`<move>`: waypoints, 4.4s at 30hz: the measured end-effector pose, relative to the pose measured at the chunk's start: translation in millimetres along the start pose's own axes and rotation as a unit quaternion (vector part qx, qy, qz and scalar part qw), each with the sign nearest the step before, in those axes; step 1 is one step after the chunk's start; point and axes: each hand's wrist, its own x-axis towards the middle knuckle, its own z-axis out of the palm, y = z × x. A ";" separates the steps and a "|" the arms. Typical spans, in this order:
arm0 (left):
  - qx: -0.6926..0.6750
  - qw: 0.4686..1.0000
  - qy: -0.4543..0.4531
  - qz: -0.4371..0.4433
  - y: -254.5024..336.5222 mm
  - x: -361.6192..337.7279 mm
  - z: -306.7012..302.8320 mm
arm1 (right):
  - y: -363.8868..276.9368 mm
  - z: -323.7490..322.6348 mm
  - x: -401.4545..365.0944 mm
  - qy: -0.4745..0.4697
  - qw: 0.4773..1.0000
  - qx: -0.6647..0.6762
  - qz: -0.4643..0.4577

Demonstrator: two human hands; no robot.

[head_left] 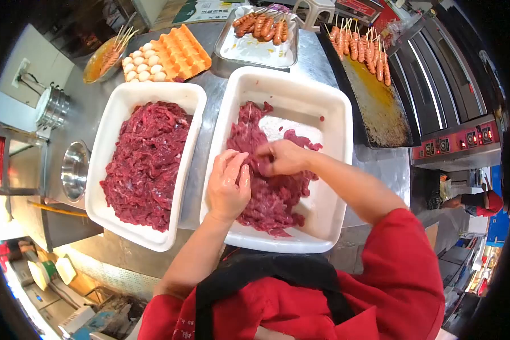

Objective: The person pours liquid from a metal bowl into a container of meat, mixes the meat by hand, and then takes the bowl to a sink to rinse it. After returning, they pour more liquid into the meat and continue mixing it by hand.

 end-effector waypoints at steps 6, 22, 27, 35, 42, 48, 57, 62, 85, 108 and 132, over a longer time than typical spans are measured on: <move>-0.021 0.999 0.027 -0.028 -3.8 0.7 -3.8 | 52.1 -45.0 90.3 0.238 0.962 -0.120 0.065; -0.015 0.999 0.013 -0.025 -7.4 -2.9 -6.0 | 24.3 31.8 -42.2 0.132 0.953 -0.262 0.072; -0.027 1.000 -0.014 -0.003 -6.1 -3.6 -2.6 | 11.2 -1.1 51.8 0.270 0.905 -0.120 0.308; -0.026 0.999 -0.032 -0.017 -6.0 0.7 -5.4 | -42.9 93.6 -70.6 0.004 0.958 -0.277 0.081; -0.021 0.999 -0.026 0.006 -9.8 -4.3 -1.7 | 28.8 6.5 35.6 0.383 0.863 -0.155 0.289; -0.052 0.998 -0.029 -0.012 -8.3 -1.9 -1.7 | -35.8 124.1 -6.3 0.188 0.953 -0.235 0.030; -0.044 0.998 -0.041 0.007 -9.7 -4.9 -3.8 | 35.1 4.3 15.2 0.376 0.864 -0.166 0.291; -0.037 0.998 -0.037 0.025 -10.4 -4.9 2.2 | -26.9 75.4 39.3 0.229 0.933 -0.255 0.114; -0.035 0.999 -0.034 0.019 -11.5 0.7 2.6 | 36.2 48.0 -50.3 0.160 0.884 -0.409 0.160; -0.297 0.711 -0.304 -0.560 -12.6 -28.4 -13.0 | 18.5 119.2 -117.5 0.282 0.877 0.306 0.238; -0.076 0.922 -0.253 -0.283 -12.2 31.3 -10.4 | -52.0 128.0 -45.2 0.055 0.980 0.136 -0.132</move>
